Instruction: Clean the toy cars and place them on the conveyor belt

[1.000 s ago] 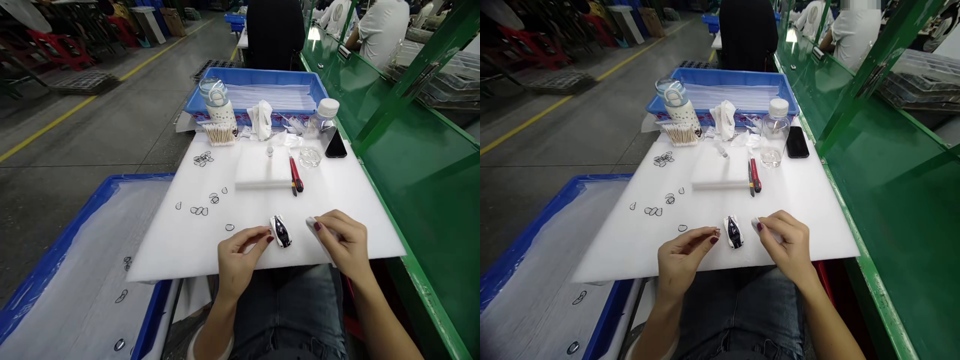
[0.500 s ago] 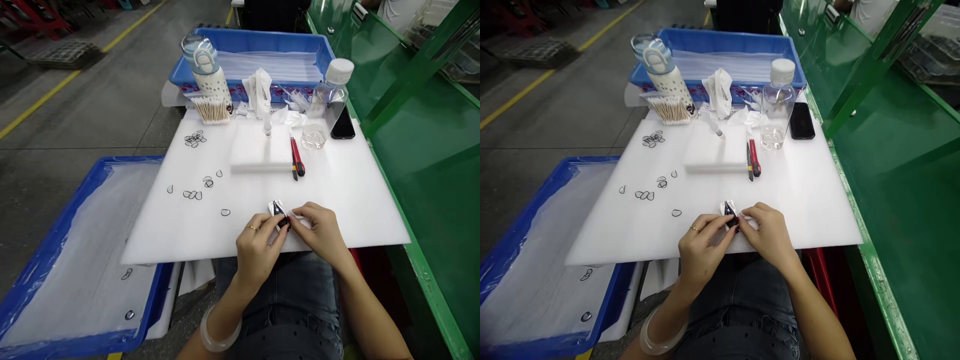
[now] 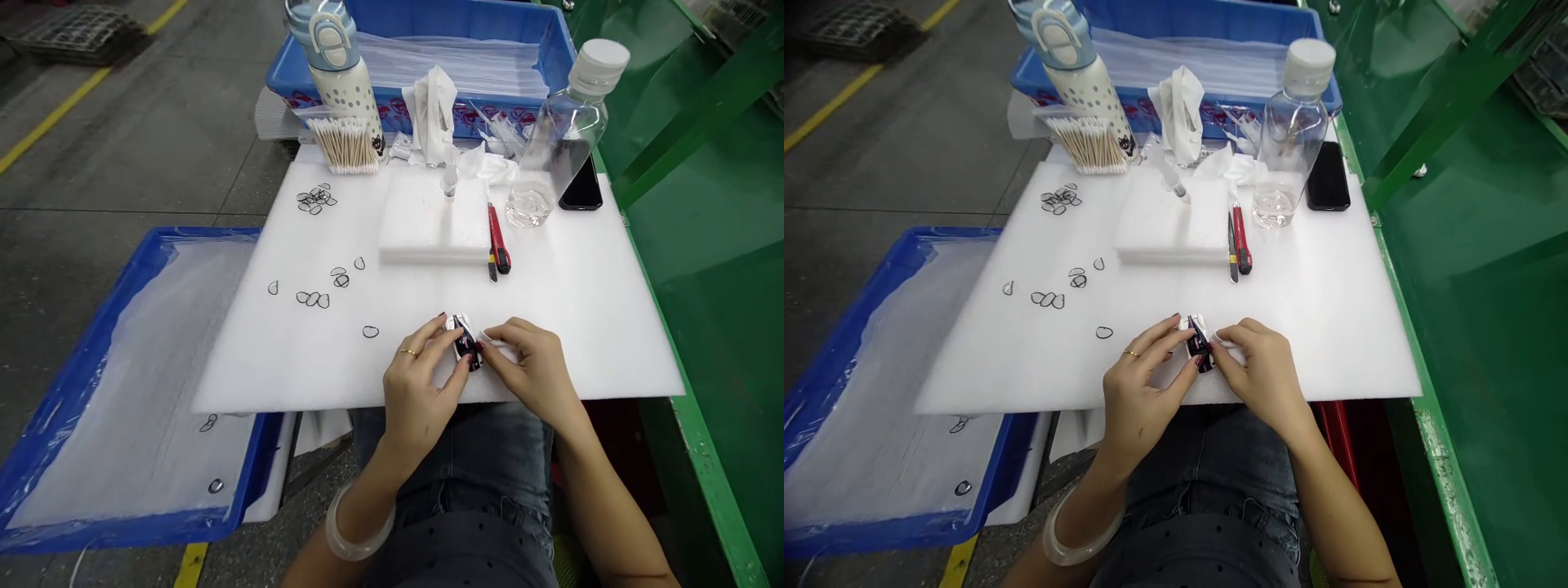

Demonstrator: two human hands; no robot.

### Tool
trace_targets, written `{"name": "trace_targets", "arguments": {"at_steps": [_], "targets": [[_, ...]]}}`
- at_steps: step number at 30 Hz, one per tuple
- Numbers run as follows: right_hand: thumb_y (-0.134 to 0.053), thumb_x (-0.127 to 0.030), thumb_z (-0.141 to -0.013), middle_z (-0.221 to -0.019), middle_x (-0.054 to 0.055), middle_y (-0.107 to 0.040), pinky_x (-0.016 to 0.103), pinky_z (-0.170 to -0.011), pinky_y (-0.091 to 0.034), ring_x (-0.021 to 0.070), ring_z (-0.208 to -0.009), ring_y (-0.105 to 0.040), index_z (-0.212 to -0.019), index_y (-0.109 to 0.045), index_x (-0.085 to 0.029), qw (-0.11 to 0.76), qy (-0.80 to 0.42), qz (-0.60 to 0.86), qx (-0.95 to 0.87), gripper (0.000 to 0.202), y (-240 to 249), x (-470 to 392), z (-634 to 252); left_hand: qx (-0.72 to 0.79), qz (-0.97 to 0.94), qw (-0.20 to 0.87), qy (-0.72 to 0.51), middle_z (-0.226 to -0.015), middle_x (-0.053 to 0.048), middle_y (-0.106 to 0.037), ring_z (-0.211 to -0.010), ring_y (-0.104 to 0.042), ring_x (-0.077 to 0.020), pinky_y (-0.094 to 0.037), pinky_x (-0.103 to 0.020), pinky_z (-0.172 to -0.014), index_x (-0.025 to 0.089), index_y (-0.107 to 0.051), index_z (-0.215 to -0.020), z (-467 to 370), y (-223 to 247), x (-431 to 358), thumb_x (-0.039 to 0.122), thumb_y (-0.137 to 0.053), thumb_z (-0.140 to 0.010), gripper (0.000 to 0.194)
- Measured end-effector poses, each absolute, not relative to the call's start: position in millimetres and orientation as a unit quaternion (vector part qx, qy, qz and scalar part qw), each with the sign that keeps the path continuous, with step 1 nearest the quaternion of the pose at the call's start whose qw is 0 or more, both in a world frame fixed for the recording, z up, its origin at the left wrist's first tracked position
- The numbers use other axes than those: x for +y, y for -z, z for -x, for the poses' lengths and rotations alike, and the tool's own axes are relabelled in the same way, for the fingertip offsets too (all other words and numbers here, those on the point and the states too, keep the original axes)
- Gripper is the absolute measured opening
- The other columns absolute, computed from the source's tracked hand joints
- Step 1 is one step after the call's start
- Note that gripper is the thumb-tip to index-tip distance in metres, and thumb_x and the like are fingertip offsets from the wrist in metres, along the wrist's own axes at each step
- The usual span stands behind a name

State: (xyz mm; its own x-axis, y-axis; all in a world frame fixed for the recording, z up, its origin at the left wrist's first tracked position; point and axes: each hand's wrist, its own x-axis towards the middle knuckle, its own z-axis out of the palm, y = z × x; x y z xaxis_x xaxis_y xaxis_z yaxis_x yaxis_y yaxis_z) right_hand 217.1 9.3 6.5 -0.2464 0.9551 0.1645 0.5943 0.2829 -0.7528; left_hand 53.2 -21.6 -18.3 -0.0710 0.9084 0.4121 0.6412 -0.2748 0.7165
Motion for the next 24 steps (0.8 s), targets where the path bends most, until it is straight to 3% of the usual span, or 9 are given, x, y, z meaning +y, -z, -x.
{"name": "trace_targets", "arguments": {"at_steps": [12,21,24], "targets": [[-0.065,-0.021,-0.090,-0.077,0.001,-0.064,0.024,-0.056,-0.042,0.0118,-0.066,-0.059,-0.089,-0.071,-0.017,0.334,-0.269,0.526,-0.735,0.007,-3,7,-216,0.590,-0.656,0.188,-0.431,-0.118,-0.009,-0.068,-0.108,-0.066,-0.0229,-0.059,-0.044,-0.092,0.018,-0.070,-0.108,-50,12,-19,0.015,-0.069,-0.083,0.025],[-0.062,-0.017,-0.092,-0.077,0.000,-0.062,0.023,-0.055,-0.042,0.0099,-0.064,-0.055,-0.091,-0.070,-0.018,0.394,-0.250,0.515,-0.719,0.009,-1,0,-220,0.576,-0.692,0.216,-0.378,-0.116,-0.006,-0.067,-0.110,-0.060,-0.0238,-0.056,-0.045,-0.093,0.021,-0.068,-0.107,-45,4,-6,0.013,-0.066,-0.084,0.025],[-0.061,-0.016,-0.093,-0.077,0.001,-0.063,0.025,-0.056,-0.044,0.0115,-0.065,-0.056,-0.092,-0.070,-0.019,0.414,-0.232,0.511,-0.717,0.010,-2,-3,-220,0.533,-0.737,0.229,-0.347,-0.127,-0.007,-0.062,-0.117,-0.056,-0.0261,-0.053,-0.048,-0.099,0.023,-0.065,-0.114,-33,3,0,0.018,-0.071,-0.082,0.033]]}}
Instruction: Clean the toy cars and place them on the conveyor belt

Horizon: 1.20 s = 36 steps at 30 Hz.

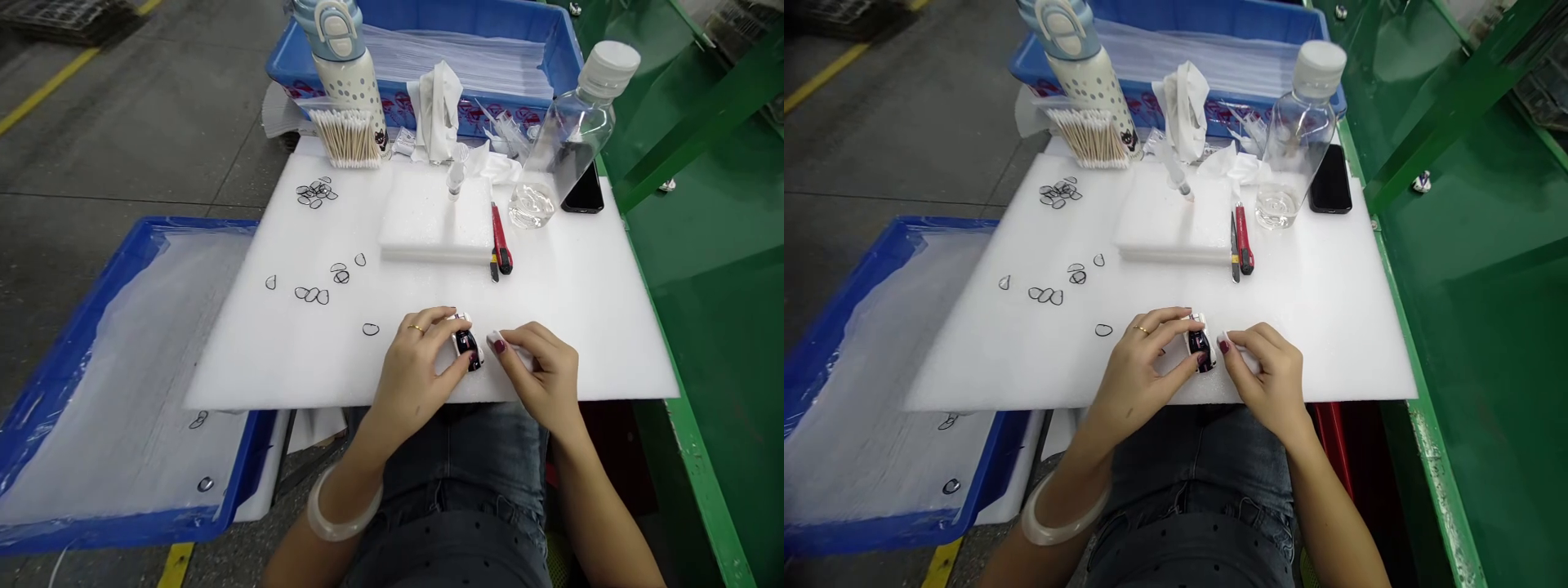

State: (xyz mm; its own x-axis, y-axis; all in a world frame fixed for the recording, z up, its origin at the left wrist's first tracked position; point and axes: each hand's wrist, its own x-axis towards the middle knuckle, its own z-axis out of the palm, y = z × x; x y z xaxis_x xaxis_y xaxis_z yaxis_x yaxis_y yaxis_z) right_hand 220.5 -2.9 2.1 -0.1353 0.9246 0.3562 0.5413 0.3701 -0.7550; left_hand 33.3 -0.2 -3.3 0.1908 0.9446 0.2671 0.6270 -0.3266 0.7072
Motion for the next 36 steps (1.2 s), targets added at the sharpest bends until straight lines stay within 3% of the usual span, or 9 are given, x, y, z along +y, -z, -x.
{"name": "trace_targets", "arguments": {"at_steps": [4,8,11,16,19,23,28,36], "targets": [[-0.060,-0.013,-0.092,-0.080,0.003,-0.065,0.026,-0.054,-0.047,0.0133,-0.065,-0.059,-0.098,-0.070,-0.021,0.445,-0.155,0.504,-0.724,0.014,0,-10,-220,0.455,-0.803,0.262,-0.282,-0.145,-0.007,-0.052,-0.132,-0.046,-0.0281,-0.046,-0.050,-0.107,0.026,-0.055,-0.132,-19,3,5,0.022,-0.074,-0.081,0.055],[-0.060,-0.009,-0.090,-0.085,0.005,-0.067,0.025,-0.050,-0.047,0.0138,-0.064,-0.061,-0.108,-0.069,-0.022,0.417,-0.064,0.461,-0.781,0.024,9,-19,-215,0.475,-0.791,0.236,-0.304,-0.137,-0.006,-0.058,-0.125,-0.052,-0.0270,-0.050,-0.049,-0.103,0.026,-0.057,-0.130,-21,6,3,0.023,-0.071,-0.083,0.049],[-0.061,-0.013,-0.090,-0.094,0.008,-0.066,0.027,-0.055,-0.050,0.0154,-0.070,-0.061,-0.107,-0.070,-0.020,0.361,-0.027,0.460,-0.811,0.021,12,-22,-206,0.482,-0.790,0.221,-0.308,-0.135,-0.006,-0.059,-0.123,-0.053,-0.0263,-0.050,-0.048,-0.102,0.025,-0.058,-0.129,-24,7,1,0.018,-0.069,-0.082,0.049],[-0.058,-0.019,-0.093,-0.099,0.010,-0.060,0.029,-0.056,-0.049,0.0139,-0.070,-0.057,-0.102,-0.073,-0.019,0.325,-0.080,0.480,-0.811,0.018,2,-19,-195,0.482,-0.794,0.213,-0.304,-0.136,-0.005,-0.059,-0.123,-0.053,-0.0256,-0.051,-0.046,-0.101,0.023,-0.058,-0.129,-23,8,0,0.012,-0.067,-0.079,0.052],[-0.059,-0.016,-0.092,-0.088,0.005,-0.060,0.025,-0.049,-0.044,0.0105,-0.062,-0.053,-0.101,-0.072,-0.021,0.384,-0.129,0.480,-0.778,0.017,-6,-17,-204,0.485,-0.795,0.200,-0.305,-0.136,-0.006,-0.059,-0.121,-0.054,-0.0263,-0.052,-0.045,-0.099,0.023,-0.058,-0.130,-23,9,0,0.021,-0.070,-0.082,0.049],[-0.063,-0.015,-0.091,-0.079,0.003,-0.061,0.024,-0.040,-0.034,0.0100,-0.055,-0.049,-0.098,-0.072,-0.023,0.428,-0.070,0.546,-0.716,0.014,-9,-14,-218,0.483,-0.795,0.187,-0.315,-0.134,-0.007,-0.061,-0.119,-0.056,-0.0270,-0.053,-0.045,-0.095,0.024,-0.058,-0.129,-23,11,-1,0.027,-0.073,-0.082,0.049],[-0.058,-0.013,-0.093,-0.083,0.004,-0.063,0.023,-0.047,-0.042,0.0085,-0.055,-0.052,-0.104,-0.070,-0.019,0.365,-0.064,0.475,-0.798,0.018,3,-18,-209,0.486,-0.792,0.190,-0.318,-0.132,-0.006,-0.061,-0.118,-0.056,-0.0268,-0.053,-0.045,-0.095,0.025,-0.059,-0.127,-24,12,0,0.025,-0.074,-0.081,0.048],[-0.056,-0.021,-0.095,-0.076,0.002,-0.062,0.023,-0.048,-0.041,0.0080,-0.050,-0.049,-0.095,-0.073,-0.018,0.336,-0.078,0.549,-0.761,0.017,-5,-4,-215,0.481,-0.792,0.188,-0.325,-0.132,-0.006,-0.062,-0.117,-0.056,-0.0270,-0.053,-0.046,-0.096,0.025,-0.059,-0.127,-24,13,-1,0.026,-0.075,-0.080,0.049]]}}
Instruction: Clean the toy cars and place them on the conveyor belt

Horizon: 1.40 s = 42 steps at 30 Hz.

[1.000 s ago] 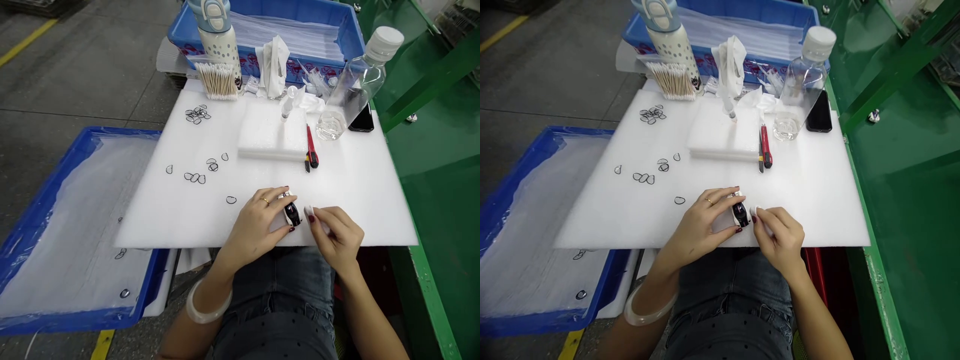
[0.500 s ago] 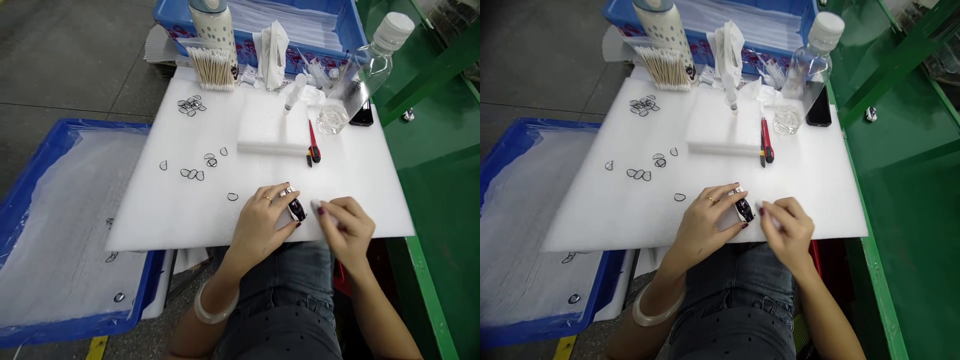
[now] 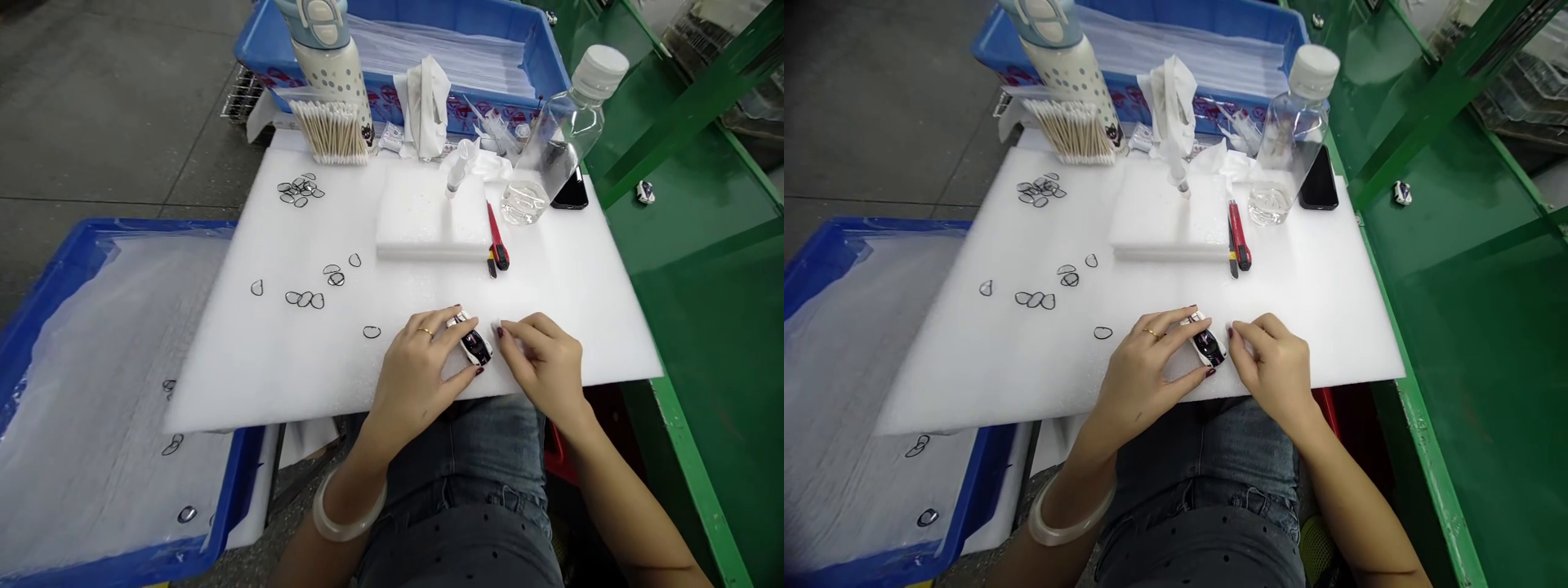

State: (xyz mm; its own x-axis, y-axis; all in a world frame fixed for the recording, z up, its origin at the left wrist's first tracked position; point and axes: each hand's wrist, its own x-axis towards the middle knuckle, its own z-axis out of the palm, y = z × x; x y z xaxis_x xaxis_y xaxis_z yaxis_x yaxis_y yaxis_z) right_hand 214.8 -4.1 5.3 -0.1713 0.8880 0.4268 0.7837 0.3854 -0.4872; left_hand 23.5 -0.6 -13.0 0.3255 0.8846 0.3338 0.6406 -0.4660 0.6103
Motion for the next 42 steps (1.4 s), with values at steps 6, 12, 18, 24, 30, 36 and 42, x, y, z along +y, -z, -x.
{"name": "trace_targets", "arguments": {"at_steps": [6,12,18,24,30,36,42], "targets": [[-0.052,-0.014,-0.094,-0.086,0.006,-0.061,0.025,-0.052,-0.045,0.0114,-0.062,-0.055,-0.108,-0.070,-0.016,0.337,-0.106,0.447,-0.822,0.022,-3,-20,-207,0.481,-0.798,0.190,-0.309,-0.133,-0.006,-0.061,-0.118,-0.055,-0.0276,-0.053,-0.046,-0.095,0.025,-0.058,-0.128,-22,12,0,0.026,-0.074,-0.080,0.050],[-0.051,-0.017,-0.094,-0.081,0.003,-0.063,0.025,-0.053,-0.046,0.0122,-0.064,-0.057,-0.103,-0.073,-0.021,0.269,-0.265,0.399,-0.836,0.024,-34,3,-231,0.466,-0.811,0.200,-0.293,-0.137,-0.009,-0.057,-0.120,-0.054,-0.0310,-0.053,-0.049,-0.095,0.026,-0.055,-0.133,-19,14,1,0.049,-0.080,-0.073,0.068],[-0.057,-0.026,-0.093,-0.105,0.015,-0.069,0.049,-0.081,-0.050,0.0298,-0.092,-0.060,-0.102,-0.072,-0.017,0.263,0.041,0.525,-0.809,0.020,-46,33,-228,0.492,-0.764,0.220,-0.355,-0.138,-0.013,-0.056,-0.124,-0.052,-0.0328,-0.050,-0.051,-0.100,0.026,-0.043,-0.143,-16,13,-3,0.067,-0.068,-0.076,0.083],[-0.055,-0.020,-0.089,-0.096,0.010,-0.069,0.038,-0.066,-0.057,0.0247,-0.081,-0.065,-0.139,-0.048,-0.016,0.235,-0.092,0.479,-0.841,0.051,-16,12,-189,0.534,-0.698,0.225,-0.420,-0.126,-0.012,-0.063,-0.114,-0.062,-0.0276,-0.058,-0.044,-0.089,0.024,-0.048,-0.136,-13,12,-6,0.053,-0.057,-0.092,0.054],[-0.061,-0.043,-0.087,-0.102,0.009,-0.071,0.039,-0.073,-0.056,0.0249,-0.079,-0.069,-0.130,-0.060,-0.023,0.310,0.065,0.658,-0.684,0.048,-16,29,-362,0.520,-0.734,0.162,-0.406,-0.111,-0.008,-0.070,-0.101,-0.068,-0.0259,-0.063,-0.041,-0.079,0.025,-0.066,-0.111,-17,15,-5,0.029,-0.060,-0.089,0.024],[-0.052,-0.046,-0.079,-0.077,0.017,-0.071,0.044,-0.050,-0.049,0.0353,-0.062,-0.065,-0.105,-0.074,-0.011,0.119,0.060,0.872,-0.471,0.049,5,8,-526,0.498,-0.756,0.106,-0.411,-0.108,-0.006,-0.071,-0.096,-0.069,-0.0247,-0.063,-0.039,-0.075,0.025,-0.068,-0.108,-17,24,-3,0.034,-0.059,-0.090,0.023],[-0.041,-0.040,-0.088,-0.124,0.014,-0.064,0.044,-0.101,-0.046,0.0311,-0.118,-0.057,-0.114,-0.069,-0.015,0.188,0.079,0.778,-0.595,0.046,8,83,-466,0.506,-0.769,0.101,-0.377,-0.111,-0.005,-0.071,-0.100,-0.068,-0.0227,-0.062,-0.035,-0.082,0.026,-0.070,-0.110,-13,34,-3,0.038,-0.059,-0.091,0.025]]}}
